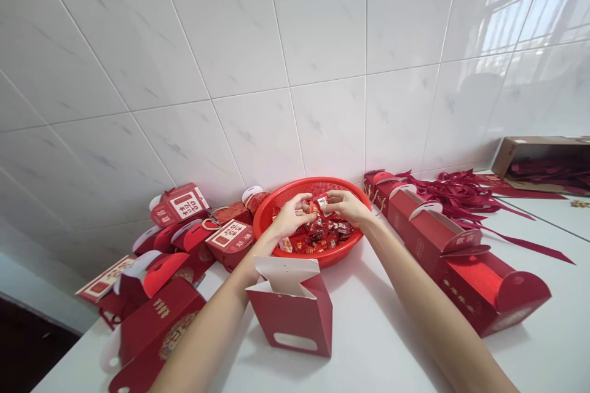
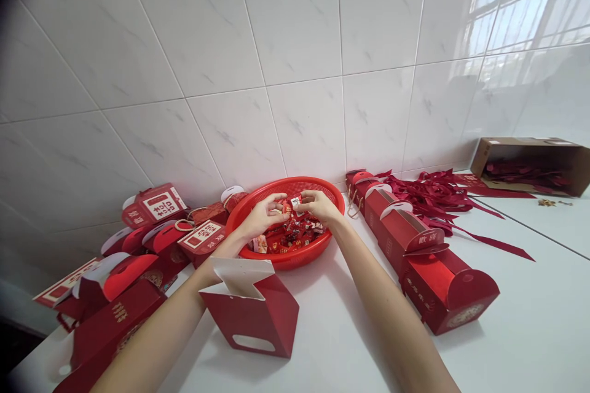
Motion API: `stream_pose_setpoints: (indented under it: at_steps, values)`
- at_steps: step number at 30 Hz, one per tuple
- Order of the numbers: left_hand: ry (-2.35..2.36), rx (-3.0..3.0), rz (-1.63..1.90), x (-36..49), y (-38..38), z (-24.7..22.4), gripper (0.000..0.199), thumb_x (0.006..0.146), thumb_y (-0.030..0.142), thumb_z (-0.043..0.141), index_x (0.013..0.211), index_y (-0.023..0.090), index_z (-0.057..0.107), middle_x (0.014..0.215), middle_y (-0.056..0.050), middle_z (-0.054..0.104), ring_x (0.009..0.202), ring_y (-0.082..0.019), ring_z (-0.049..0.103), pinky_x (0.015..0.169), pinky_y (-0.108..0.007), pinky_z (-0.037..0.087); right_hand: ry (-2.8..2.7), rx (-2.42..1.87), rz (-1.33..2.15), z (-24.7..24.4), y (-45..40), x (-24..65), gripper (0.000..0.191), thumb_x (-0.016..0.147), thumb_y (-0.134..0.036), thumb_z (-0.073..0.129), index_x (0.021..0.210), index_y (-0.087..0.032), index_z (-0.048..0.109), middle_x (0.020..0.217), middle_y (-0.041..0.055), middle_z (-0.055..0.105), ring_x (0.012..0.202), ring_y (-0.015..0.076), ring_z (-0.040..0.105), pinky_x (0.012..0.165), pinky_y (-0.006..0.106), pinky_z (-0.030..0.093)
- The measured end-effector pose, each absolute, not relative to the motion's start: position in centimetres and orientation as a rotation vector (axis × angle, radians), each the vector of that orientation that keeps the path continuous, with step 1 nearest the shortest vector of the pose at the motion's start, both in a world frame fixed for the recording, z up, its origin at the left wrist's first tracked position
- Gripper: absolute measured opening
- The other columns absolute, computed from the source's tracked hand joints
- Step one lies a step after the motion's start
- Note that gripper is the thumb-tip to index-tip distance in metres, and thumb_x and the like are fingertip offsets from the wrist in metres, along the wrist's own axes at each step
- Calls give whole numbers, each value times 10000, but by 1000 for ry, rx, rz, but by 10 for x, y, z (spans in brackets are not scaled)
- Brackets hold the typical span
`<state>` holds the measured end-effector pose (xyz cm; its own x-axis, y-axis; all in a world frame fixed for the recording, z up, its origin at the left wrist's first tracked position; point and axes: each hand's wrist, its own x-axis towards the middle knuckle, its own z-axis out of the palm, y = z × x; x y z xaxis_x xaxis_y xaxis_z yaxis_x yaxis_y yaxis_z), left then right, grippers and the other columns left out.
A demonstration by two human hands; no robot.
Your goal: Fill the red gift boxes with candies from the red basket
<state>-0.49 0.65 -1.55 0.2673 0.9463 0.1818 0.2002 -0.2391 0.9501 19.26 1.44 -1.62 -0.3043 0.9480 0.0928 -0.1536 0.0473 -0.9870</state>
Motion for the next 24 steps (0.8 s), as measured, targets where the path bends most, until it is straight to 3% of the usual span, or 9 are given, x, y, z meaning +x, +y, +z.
stream_pose_setpoints:
  at_steps: [9, 12, 14, 18, 24]
  values:
    - [1037, 1658, 1006, -6, 12, -16, 728, 647, 251, 858, 1296, 167, 538, 873, -20, 703, 815, -175, 710, 809, -324, 547, -1368, -820, 1513, -14, 12, 191, 281, 517, -271, 812, 737, -150, 685, 701, 22, 700, 651, 159, 636, 619, 271, 491]
    - [1136, 1699, 976, -12, 25, -14, 541, 791, 284, 735, 1291, 167, 566, 978, -73, 732, 838, -187, 722, 791, -320, 554, -1220, -858, 1365, -17, 16, 189, 267, 554, -287, 782, 771, -167, 685, 727, 15, 710, 633, 154, 628, 580, 261, 483]
    - [1292, 1800, 911, -18, 38, -13, 347, 839, 244, 640, 1176, 161, 647, 1034, -91, 741, 855, -186, 718, 789, -302, 553, -1120, -892, 1276, -21, 21, 188, 229, 581, -301, 753, 759, -182, 671, 726, 16, 712, 629, 158, 628, 576, 262, 484]
    - [1506, 2159, 558, -26, 65, -12, 188, 773, 162, 605, 895, 191, 745, 1009, -46, 772, 942, -192, 691, 854, -254, 519, -987, -905, 1195, -28, 29, 189, 205, 595, -307, 702, 759, -191, 664, 725, 23, 718, 667, 173, 652, 598, 263, 504]
    - [1560, 2405, 137, -16, 90, -17, 211, 714, 210, 638, 885, 205, 761, 914, -29, 772, 880, -216, 683, 822, -269, 493, -894, -913, 1244, -24, 28, 188, 233, 571, -270, 727, 782, -191, 668, 748, 19, 732, 673, 176, 671, 593, 273, 546]
